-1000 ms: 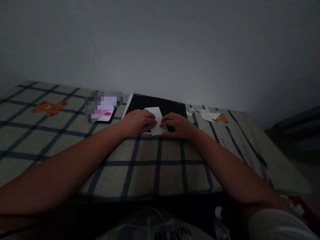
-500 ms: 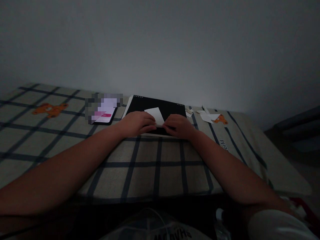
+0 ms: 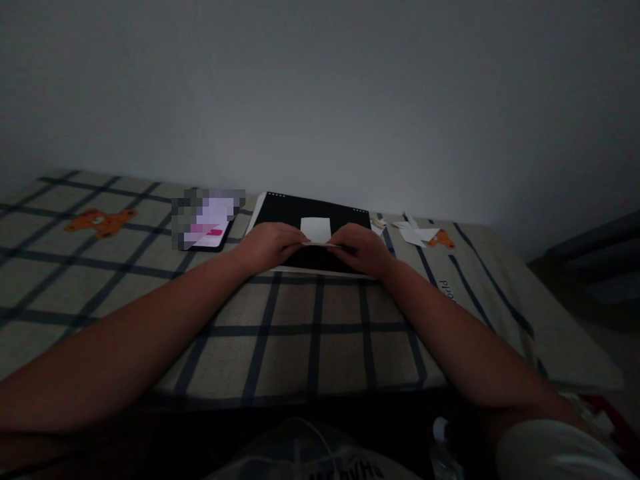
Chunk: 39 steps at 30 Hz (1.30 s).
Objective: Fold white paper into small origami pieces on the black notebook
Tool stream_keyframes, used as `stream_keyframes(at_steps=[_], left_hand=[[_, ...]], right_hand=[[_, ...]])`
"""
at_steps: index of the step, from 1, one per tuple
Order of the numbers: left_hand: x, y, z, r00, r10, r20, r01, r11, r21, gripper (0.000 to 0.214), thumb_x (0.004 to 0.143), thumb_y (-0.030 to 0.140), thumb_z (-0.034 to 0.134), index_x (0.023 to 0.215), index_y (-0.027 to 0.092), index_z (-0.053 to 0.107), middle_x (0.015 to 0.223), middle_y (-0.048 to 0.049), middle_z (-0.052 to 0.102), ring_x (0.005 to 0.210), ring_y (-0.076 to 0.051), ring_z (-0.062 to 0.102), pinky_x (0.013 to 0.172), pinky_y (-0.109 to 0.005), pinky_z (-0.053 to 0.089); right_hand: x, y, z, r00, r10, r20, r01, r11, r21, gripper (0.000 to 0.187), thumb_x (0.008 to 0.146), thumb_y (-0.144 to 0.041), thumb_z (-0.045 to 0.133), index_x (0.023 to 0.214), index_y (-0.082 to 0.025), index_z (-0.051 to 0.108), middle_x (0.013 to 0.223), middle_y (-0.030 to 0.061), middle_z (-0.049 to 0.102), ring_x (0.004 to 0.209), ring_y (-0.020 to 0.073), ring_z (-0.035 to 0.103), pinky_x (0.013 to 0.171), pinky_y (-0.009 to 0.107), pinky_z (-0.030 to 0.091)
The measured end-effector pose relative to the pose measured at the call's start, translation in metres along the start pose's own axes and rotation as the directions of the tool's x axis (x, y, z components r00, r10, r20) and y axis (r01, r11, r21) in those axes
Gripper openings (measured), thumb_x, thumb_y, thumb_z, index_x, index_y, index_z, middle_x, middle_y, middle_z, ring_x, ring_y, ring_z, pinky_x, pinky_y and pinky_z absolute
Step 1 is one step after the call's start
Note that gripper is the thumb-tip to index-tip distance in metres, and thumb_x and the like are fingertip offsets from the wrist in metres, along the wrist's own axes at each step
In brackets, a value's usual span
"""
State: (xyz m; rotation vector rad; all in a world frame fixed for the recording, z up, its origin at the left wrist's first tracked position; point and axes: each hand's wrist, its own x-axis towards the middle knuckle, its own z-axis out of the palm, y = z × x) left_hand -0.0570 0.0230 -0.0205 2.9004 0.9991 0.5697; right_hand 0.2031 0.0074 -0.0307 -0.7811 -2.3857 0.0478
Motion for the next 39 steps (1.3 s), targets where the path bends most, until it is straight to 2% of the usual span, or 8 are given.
stream_keyframes(at_steps=[8,11,17,22,25,28,32,39], left_hand=[[0.0,0.006,-0.005,0.995,0.104,0.008,-0.104,0.994,0.02,0.034,0.095,0.04,0.051,0.118,0.022,0.069,0.111,-0.0071,0.071,0.104,-0.019,0.063,0.088,-0.031,0.048],[0.0,0.009,-0.007,0.988,0.135,0.072,-0.136,0.991,0.004,0.03,0.098,0.033,0.044,0.108,0.024,0.071,0.108,-0.004,0.071,0.103,-0.017,0.063,0.088,-0.029,0.047],[0.001,0.009,-0.009,0.995,0.034,0.098,-0.037,0.999,0.024,0.027,0.094,0.027,0.044,0.104,0.021,0.068,0.104,-0.0046,0.07,0.098,-0.018,0.064,0.084,-0.029,0.048],[0.001,0.005,-0.011,0.994,-0.017,0.107,0.01,0.998,0.065,0.025,0.087,0.024,0.048,0.102,0.019,0.068,0.104,-0.0057,0.07,0.099,-0.021,0.064,0.085,-0.032,0.048],[0.001,0.007,-0.012,0.998,-0.043,0.05,0.039,0.996,0.082,0.031,0.094,0.03,0.043,0.107,0.018,0.068,0.106,-0.0073,0.07,0.102,-0.023,0.063,0.088,-0.035,0.048],[0.002,0.01,-0.012,1.0,-0.003,-0.001,0.003,0.998,0.061,0.039,0.098,0.038,0.038,0.114,0.016,0.067,0.112,-0.0095,0.069,0.108,-0.024,0.061,0.093,-0.037,0.046],[0.003,0.012,-0.005,0.989,0.123,0.084,-0.127,0.991,0.051,0.035,0.096,0.036,0.046,0.121,0.021,0.066,0.125,-0.008,0.065,0.115,-0.024,0.058,0.097,-0.037,0.045],[0.004,0.011,-0.001,0.987,0.044,0.157,-0.053,0.997,0.05,0.036,0.097,0.038,0.043,0.117,0.021,0.068,0.126,-0.0065,0.065,0.115,-0.022,0.059,0.096,-0.033,0.046]], right_hand=[[0.002,-0.001,0.005,0.989,-0.042,0.141,0.076,0.966,-0.247,0.026,0.093,-0.029,0.05,0.085,-0.019,0.072,0.081,0.0082,0.07,0.077,0.0191,0.06,0.07,0.033,0.042],[0.002,-0.002,0.006,0.986,-0.062,0.153,0.097,0.968,-0.23,0.024,0.093,-0.03,0.051,0.085,-0.02,0.072,0.079,0.0067,0.07,0.076,0.018,0.06,0.07,0.032,0.042],[0.002,-0.002,0.003,0.99,-0.081,0.114,0.091,0.992,-0.082,0.028,0.09,-0.044,0.059,0.091,-0.02,0.073,0.087,0.0078,0.072,0.086,0.0198,0.064,0.078,0.034,0.047],[0.001,0.002,0.002,0.986,-0.088,0.145,0.093,0.995,-0.031,0.024,0.092,-0.036,0.058,0.1,-0.02,0.073,0.108,0.0097,0.071,0.1,0.0209,0.063,0.088,0.037,0.049],[0.001,0.002,0.005,0.985,-0.07,0.158,0.081,0.995,-0.062,0.023,0.093,-0.032,0.055,0.102,-0.021,0.074,0.108,0.0094,0.07,0.099,0.0208,0.062,0.088,0.038,0.048],[0.003,-0.001,0.007,0.98,-0.067,0.186,0.089,0.99,-0.112,0.026,0.095,-0.031,0.052,0.107,-0.022,0.073,0.106,0.0096,0.068,0.096,0.0211,0.059,0.085,0.038,0.047],[0.005,-0.004,0.006,0.974,-0.056,0.218,0.082,0.99,-0.114,0.029,0.096,-0.029,0.048,0.11,-0.019,0.072,0.106,0.0117,0.067,0.096,0.0219,0.056,0.083,0.037,0.047],[0.002,0.011,0.006,0.986,0.049,0.157,-0.04,0.997,-0.063,0.028,0.095,-0.025,0.051,0.11,-0.016,0.072,0.111,0.0114,0.069,0.102,0.0218,0.058,0.09,0.037,0.047]])
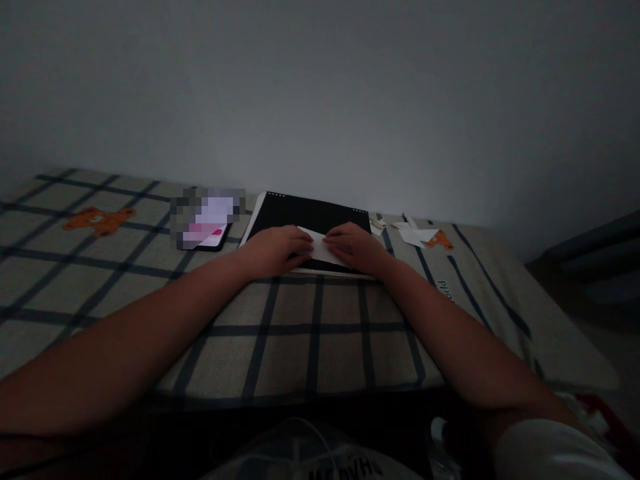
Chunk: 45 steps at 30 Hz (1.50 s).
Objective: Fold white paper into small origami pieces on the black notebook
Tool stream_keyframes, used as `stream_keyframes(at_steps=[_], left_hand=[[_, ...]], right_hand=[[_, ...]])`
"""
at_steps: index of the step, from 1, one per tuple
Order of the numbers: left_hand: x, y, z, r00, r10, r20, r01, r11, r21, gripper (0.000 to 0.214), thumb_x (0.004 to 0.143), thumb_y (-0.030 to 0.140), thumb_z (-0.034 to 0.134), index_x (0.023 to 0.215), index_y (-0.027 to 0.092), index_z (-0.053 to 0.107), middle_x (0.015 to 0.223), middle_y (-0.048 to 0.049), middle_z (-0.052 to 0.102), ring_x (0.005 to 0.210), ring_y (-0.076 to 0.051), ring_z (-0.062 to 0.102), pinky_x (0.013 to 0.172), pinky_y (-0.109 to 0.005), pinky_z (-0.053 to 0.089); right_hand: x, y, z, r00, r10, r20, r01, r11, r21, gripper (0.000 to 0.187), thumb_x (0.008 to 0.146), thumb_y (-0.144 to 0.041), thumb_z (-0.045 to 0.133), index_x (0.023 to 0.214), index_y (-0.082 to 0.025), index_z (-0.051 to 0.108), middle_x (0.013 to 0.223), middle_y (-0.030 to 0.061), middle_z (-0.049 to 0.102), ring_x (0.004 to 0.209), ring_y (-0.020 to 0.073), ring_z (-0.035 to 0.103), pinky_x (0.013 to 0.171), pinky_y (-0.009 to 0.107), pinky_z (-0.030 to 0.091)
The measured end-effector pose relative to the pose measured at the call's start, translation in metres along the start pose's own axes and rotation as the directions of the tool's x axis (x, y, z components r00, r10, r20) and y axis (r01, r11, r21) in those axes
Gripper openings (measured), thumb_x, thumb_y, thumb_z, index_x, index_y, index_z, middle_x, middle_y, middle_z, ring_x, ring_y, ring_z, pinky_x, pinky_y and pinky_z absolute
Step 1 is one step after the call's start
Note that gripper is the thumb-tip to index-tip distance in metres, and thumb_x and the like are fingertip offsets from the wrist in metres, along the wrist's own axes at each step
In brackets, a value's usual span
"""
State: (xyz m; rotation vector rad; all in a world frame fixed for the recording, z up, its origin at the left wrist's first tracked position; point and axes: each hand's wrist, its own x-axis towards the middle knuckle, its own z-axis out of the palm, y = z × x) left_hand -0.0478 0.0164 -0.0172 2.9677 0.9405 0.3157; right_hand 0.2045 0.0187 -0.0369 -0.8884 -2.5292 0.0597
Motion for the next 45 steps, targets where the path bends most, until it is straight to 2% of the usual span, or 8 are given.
stream_keyframes(at_steps=[7,11,15,23,30,35,41,45], left_hand=[[0.004,0.009,-0.007,0.991,-0.13,0.015,0.128,0.987,0.103,0.042,0.099,0.045,0.036,0.111,0.021,0.069,0.114,-0.007,0.07,0.109,-0.023,0.063,0.093,-0.035,0.046],[0.003,0.009,-0.002,0.99,-0.138,0.018,0.135,0.984,0.119,0.046,0.099,0.047,0.035,0.121,0.02,0.064,0.124,-0.0091,0.065,0.116,-0.025,0.059,0.095,-0.036,0.044],[0.002,0.007,0.005,0.989,-0.142,0.035,0.136,0.979,0.15,0.051,0.097,0.051,0.039,0.13,0.018,0.057,0.139,-0.0105,0.056,0.123,-0.027,0.055,0.1,-0.038,0.042],[0.0,0.006,0.008,0.99,-0.134,0.037,0.128,0.982,0.136,0.058,0.097,0.051,0.039,0.145,0.018,0.044,0.15,-0.0087,0.046,0.135,-0.026,0.044,0.11,-0.039,0.032],[-0.002,0.008,0.011,0.984,-0.18,0.019,0.175,0.973,0.151,0.054,0.097,0.051,0.039,0.142,0.022,0.046,0.156,-0.006,0.038,0.135,-0.028,0.042,0.108,-0.044,0.031],[-0.002,0.007,0.01,0.981,-0.192,0.012,0.189,0.973,0.132,0.054,0.096,0.052,0.04,0.141,0.023,0.047,0.157,-0.0063,0.036,0.139,-0.028,0.037,0.109,-0.045,0.031],[-0.001,0.006,0.009,0.98,-0.2,0.018,0.196,0.972,0.128,0.055,0.094,0.054,0.041,0.14,0.024,0.048,0.157,-0.0062,0.037,0.14,-0.03,0.034,0.109,-0.047,0.032],[-0.001,0.006,0.011,0.977,-0.213,0.025,0.207,0.969,0.132,0.057,0.095,0.054,0.041,0.142,0.023,0.044,0.158,-0.0066,0.035,0.142,-0.03,0.031,0.11,-0.047,0.029]], right_hand=[[0.001,-0.003,0.0,0.999,-0.029,0.026,0.03,0.999,-0.027,0.026,0.093,-0.026,0.053,0.106,-0.018,0.074,0.109,0.0107,0.07,0.1,0.0222,0.059,0.087,0.038,0.047],[0.002,-0.009,0.0,0.996,-0.092,-0.004,0.092,0.995,0.031,0.025,0.094,-0.026,0.053,0.103,-0.017,0.074,0.104,0.0099,0.071,0.098,0.0206,0.059,0.086,0.037,0.048],[0.003,-0.009,0.002,0.994,-0.111,-0.009,0.112,0.994,0.021,0.026,0.095,-0.028,0.051,0.104,-0.019,0.074,0.106,0.0094,0.071,0.099,0.0204,0.059,0.088,0.038,0.047],[0.002,-0.009,0.005,0.995,-0.084,0.054,0.085,0.996,-0.027,0.032,0.097,-0.029,0.048,0.12,-0.021,0.068,0.13,0.0089,0.065,0.121,0.0233,0.056,0.097,0.043,0.044],[0.005,-0.013,-0.003,0.995,-0.081,0.052,0.081,0.997,-0.002,0.026,0.094,-0.026,0.052,0.105,-0.02,0.075,0.112,0.0072,0.074,0.105,0.0209,0.062,0.091,0.039,0.048],[0.004,-0.013,-0.007,0.997,-0.064,0.053,0.066,0.997,-0.032,0.026,0.094,-0.027,0.052,0.105,-0.018,0.074,0.099,0.0077,0.075,0.093,0.0205,0.064,0.084,0.037,0.048],[0.004,-0.012,0.001,0.995,-0.09,0.032,0.092,0.995,-0.044,0.024,0.094,-0.024,0.051,0.103,-0.015,0.071,0.112,0.0112,0.07,0.105,0.0222,0.06,0.092,0.038,0.046],[0.004,-0.013,0.002,0.996,-0.061,0.059,0.063,0.998,-0.016,0.024,0.095,-0.024,0.05,0.107,-0.017,0.069,0.123,0.0101,0.067,0.113,0.0231,0.057,0.095,0.041,0.044]])
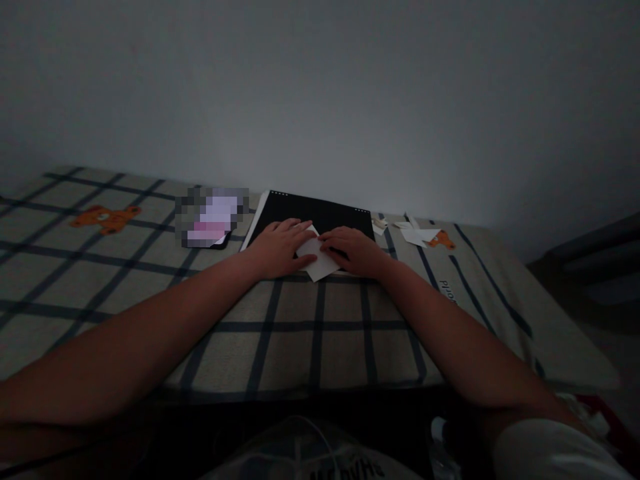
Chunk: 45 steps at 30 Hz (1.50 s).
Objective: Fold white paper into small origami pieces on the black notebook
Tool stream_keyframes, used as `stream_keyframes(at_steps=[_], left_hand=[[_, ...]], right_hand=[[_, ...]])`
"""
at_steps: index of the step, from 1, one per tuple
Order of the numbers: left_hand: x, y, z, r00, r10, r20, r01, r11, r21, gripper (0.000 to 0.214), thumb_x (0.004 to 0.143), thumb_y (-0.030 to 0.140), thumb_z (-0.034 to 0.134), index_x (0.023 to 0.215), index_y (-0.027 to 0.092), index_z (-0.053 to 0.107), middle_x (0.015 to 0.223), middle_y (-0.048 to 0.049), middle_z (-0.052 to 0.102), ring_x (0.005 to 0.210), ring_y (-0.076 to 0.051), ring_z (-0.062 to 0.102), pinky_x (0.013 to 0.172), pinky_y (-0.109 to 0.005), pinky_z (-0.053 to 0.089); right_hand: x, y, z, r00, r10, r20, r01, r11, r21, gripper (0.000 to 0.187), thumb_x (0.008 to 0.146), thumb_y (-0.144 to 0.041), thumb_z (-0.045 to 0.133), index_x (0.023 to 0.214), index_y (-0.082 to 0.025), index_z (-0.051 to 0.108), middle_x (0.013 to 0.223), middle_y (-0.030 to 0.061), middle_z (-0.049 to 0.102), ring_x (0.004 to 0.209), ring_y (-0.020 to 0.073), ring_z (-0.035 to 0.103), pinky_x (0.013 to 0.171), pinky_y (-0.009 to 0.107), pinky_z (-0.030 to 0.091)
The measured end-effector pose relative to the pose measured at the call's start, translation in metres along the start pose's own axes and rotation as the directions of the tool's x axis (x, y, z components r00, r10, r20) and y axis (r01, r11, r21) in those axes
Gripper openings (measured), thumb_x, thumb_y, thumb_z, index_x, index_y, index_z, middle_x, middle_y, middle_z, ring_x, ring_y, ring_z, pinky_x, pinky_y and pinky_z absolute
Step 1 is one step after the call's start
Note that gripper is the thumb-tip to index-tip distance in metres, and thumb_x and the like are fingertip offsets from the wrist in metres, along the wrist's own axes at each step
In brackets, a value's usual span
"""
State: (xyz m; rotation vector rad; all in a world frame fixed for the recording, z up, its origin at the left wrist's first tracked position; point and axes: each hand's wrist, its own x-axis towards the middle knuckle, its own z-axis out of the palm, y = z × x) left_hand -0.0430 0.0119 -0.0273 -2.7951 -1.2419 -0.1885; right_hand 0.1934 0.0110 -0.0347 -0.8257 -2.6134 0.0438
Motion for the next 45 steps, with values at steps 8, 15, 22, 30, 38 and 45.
stream_keyframes(at_steps=[8,15,22,30,38,45], left_hand=[[0.0,0.002,-0.002,1.0,-0.006,-0.002,0.006,1.0,-0.006,0.056,0.094,0.055,0.042,0.141,0.025,0.046,0.156,-0.0069,0.036,0.14,-0.03,0.033,0.11,-0.045,0.029],[0.0,0.001,0.0,0.999,-0.013,-0.038,0.014,1.0,0.003,0.059,0.092,0.058,0.043,0.141,0.023,0.048,0.155,-0.006,0.039,0.14,-0.031,0.034,0.11,-0.047,0.028],[-0.002,0.003,-0.004,0.997,0.014,-0.082,-0.011,0.999,0.038,0.05,0.096,0.046,0.041,0.136,0.019,0.053,0.155,-0.008,0.039,0.142,-0.028,0.032,0.111,-0.044,0.028],[0.0,0.003,-0.004,1.0,0.006,-0.011,-0.007,1.0,-0.017,0.053,0.098,0.047,0.036,0.144,0.021,0.045,0.153,-0.0086,0.042,0.14,-0.025,0.039,0.109,-0.042,0.032],[-0.001,0.003,-0.005,0.999,-0.049,-0.011,0.049,0.999,0.001,0.055,0.097,0.05,0.038,0.144,0.023,0.045,0.155,-0.0082,0.039,0.14,-0.028,0.037,0.109,-0.047,0.029],[-0.001,0.002,-0.002,0.999,-0.051,-0.011,0.051,0.999,0.004,0.057,0.096,0.052,0.037,0.145,0.023,0.044,0.157,-0.008,0.036,0.139,-0.028,0.037,0.109,-0.047,0.027]], right_hand=[[0.003,0.0,-0.007,1.0,-0.001,0.024,0.0,1.0,0.019,0.02,0.09,-0.019,0.055,0.099,-0.019,0.073,0.106,0.009,0.072,0.102,0.022,0.061,0.09,0.038,0.045],[0.002,0.001,-0.015,0.997,0.014,0.075,-0.014,1.0,0.007,0.022,0.092,-0.019,0.053,0.098,-0.02,0.074,0.102,0.008,0.072,0.099,0.0208,0.061,0.089,0.036,0.045],[-0.001,0.006,-0.009,0.999,-0.013,0.042,0.012,1.0,0.004,0.027,0.096,-0.025,0.052,0.112,-0.019,0.072,0.113,0.0066,0.073,0.11,0.0208,0.059,0.096,0.039,0.047],[0.0,-0.004,-0.02,0.994,0.022,0.11,-0.018,0.999,-0.038,0.023,0.093,-0.023,0.056,0.104,-0.02,0.076,0.101,0.0073,0.075,0.096,0.0205,0.064,0.084,0.035,0.047],[0.001,-0.021,-0.037,0.973,0.092,0.213,-0.049,0.979,-0.198,0.024,0.091,-0.032,0.057,0.093,-0.023,0.079,0.081,0.0051,0.074,0.075,0.0172,0.062,0.073,0.032,0.039],[0.0,-0.025,-0.045,0.961,0.107,0.256,-0.053,0.977,-0.207,0.028,0.088,-0.042,0.059,0.083,-0.023,0.079,0.072,0.0034,0.073,0.065,0.016,0.06,0.063,0.031,0.035]])
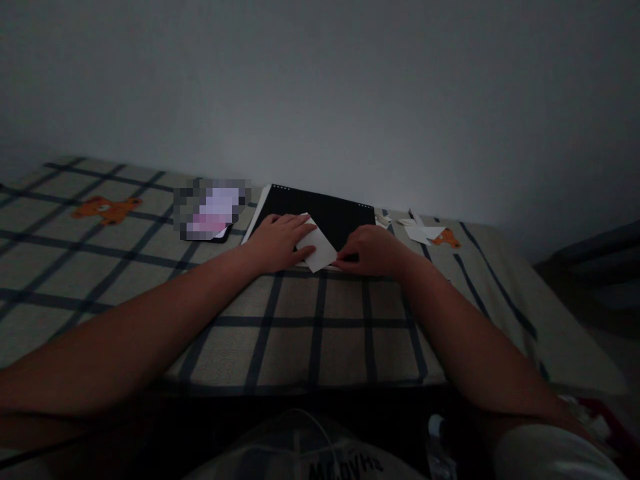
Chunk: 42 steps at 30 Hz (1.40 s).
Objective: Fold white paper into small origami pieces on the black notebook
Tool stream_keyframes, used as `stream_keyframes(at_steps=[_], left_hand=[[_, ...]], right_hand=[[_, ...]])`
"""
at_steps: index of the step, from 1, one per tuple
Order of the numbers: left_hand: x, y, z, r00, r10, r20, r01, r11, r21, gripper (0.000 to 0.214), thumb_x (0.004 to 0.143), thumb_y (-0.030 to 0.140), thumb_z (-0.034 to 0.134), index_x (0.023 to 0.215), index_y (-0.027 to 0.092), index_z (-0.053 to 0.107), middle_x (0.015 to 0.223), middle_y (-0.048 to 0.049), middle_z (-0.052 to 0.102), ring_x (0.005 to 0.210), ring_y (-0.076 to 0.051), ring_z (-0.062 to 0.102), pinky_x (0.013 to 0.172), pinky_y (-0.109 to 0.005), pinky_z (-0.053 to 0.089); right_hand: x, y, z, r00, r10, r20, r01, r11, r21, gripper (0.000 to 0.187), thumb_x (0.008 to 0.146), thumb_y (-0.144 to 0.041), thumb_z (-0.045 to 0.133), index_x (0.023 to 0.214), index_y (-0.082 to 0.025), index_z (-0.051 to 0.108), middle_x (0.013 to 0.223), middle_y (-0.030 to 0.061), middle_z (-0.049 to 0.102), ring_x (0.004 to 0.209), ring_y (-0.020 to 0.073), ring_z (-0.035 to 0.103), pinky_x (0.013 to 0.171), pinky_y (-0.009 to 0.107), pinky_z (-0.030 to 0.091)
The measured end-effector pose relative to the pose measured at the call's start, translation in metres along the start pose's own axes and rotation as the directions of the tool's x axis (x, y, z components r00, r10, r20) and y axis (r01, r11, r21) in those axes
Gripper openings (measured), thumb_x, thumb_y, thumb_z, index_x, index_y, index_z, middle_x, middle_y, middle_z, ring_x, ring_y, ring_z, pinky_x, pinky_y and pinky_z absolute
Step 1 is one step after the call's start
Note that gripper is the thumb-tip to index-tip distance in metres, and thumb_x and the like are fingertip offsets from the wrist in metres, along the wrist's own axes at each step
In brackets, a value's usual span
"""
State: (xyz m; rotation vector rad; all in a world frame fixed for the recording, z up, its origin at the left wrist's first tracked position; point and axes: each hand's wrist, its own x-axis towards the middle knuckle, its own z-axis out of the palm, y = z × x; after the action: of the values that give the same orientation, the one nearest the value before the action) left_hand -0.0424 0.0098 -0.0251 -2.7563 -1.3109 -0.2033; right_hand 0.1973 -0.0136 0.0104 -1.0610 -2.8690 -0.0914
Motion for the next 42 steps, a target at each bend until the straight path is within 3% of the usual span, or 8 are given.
stream_keyframes(at_steps=[6,12,16,21,27,32,37,42], left_hand=[[0.003,-0.003,-0.002,1.0,0.014,0.015,-0.014,1.0,0.014,0.061,0.095,0.056,0.037,0.146,0.023,0.043,0.156,-0.0092,0.037,0.134,-0.034,0.04,0.106,-0.051,0.028],[0.006,-0.004,-0.005,0.999,0.011,0.044,-0.011,1.0,0.013,0.062,0.091,0.058,0.043,0.145,0.026,0.044,0.156,-0.0074,0.037,0.129,-0.036,0.043,0.102,-0.051,0.031],[0.007,-0.005,-0.005,0.999,0.009,0.045,-0.009,1.0,0.012,0.062,0.091,0.058,0.044,0.144,0.027,0.044,0.155,-0.0075,0.038,0.13,-0.035,0.042,0.101,-0.05,0.032],[0.009,-0.007,-0.002,1.0,0.009,0.024,-0.009,1.0,0.007,0.063,0.09,0.061,0.044,0.144,0.027,0.044,0.155,-0.0107,0.038,0.135,-0.035,0.037,0.102,-0.051,0.032],[0.008,-0.008,0.003,0.998,0.02,-0.055,-0.02,1.0,0.01,0.063,0.09,0.063,0.045,0.14,0.026,0.049,0.152,-0.01,0.042,0.135,-0.034,0.038,0.104,-0.049,0.03],[0.006,-0.01,0.008,0.995,0.005,-0.097,-0.008,1.0,-0.027,0.063,0.094,0.055,0.043,0.148,0.023,0.038,0.152,-0.009,0.043,0.139,-0.029,0.034,0.107,-0.046,0.028],[0.006,-0.011,0.006,0.982,0.02,-0.186,-0.029,0.999,-0.043,0.05,0.096,0.044,0.044,0.141,0.022,0.047,0.154,-0.0088,0.04,0.139,-0.028,0.036,0.107,-0.044,0.03],[0.006,-0.01,-0.007,0.933,0.032,-0.359,-0.068,0.994,-0.088,0.036,0.096,0.035,0.045,0.123,0.017,0.06,0.13,-0.0106,0.06,0.119,-0.027,0.052,0.098,-0.042,0.039]], right_hand=[[0.002,-0.007,-0.003,1.0,-0.013,0.013,0.014,0.999,-0.032,0.035,0.09,-0.044,0.056,0.072,-0.022,0.077,0.064,0.0031,0.07,0.058,0.0138,0.056,0.058,0.03,0.028],[0.005,-0.009,-0.001,1.0,0.011,0.01,-0.011,1.0,-0.022,0.036,0.092,-0.043,0.054,0.076,-0.021,0.077,0.064,0.0029,0.07,0.056,0.0135,0.055,0.056,0.03,0.026],[0.007,-0.001,0.012,0.996,0.0,-0.094,-0.005,0.999,-0.05,0.041,0.097,-0.04,0.047,0.078,-0.019,0.077,0.071,0.0055,0.071,0.064,0.0157,0.057,0.061,0.031,0.032],[0.01,0.008,0.03,0.969,-0.06,-0.24,0.072,0.997,0.041,0.032,0.097,-0.038,0.049,0.103,-0.018,0.075,0.096,0.0088,0.072,0.089,0.0196,0.06,0.073,0.031,0.042],[0.014,0.006,0.04,0.954,-0.108,-0.279,0.139,0.986,0.096,0.035,0.094,-0.044,0.053,0.097,-0.017,0.074,0.097,0.0104,0.069,0.091,0.0215,0.058,0.078,0.034,0.046],[0.014,0.003,0.041,0.936,-0.165,-0.312,0.207,0.973,0.104,0.04,0.088,-0.052,0.06,0.103,-0.017,0.073,0.098,0.0107,0.068,0.089,0.0217,0.059,0.078,0.035,0.046],[0.014,0.0,0.041,0.932,-0.203,-0.301,0.24,0.967,0.088,0.031,0.092,-0.045,0.057,0.097,-0.019,0.074,0.09,0.0083,0.069,0.085,0.0202,0.059,0.075,0.033,0.045],[0.012,0.0,0.044,0.935,-0.119,-0.334,0.164,0.98,0.11,0.026,0.095,-0.032,0.051,0.098,-0.019,0.074,0.088,0.0075,0.072,0.081,0.0173,0.062,0.072,0.03,0.044]])
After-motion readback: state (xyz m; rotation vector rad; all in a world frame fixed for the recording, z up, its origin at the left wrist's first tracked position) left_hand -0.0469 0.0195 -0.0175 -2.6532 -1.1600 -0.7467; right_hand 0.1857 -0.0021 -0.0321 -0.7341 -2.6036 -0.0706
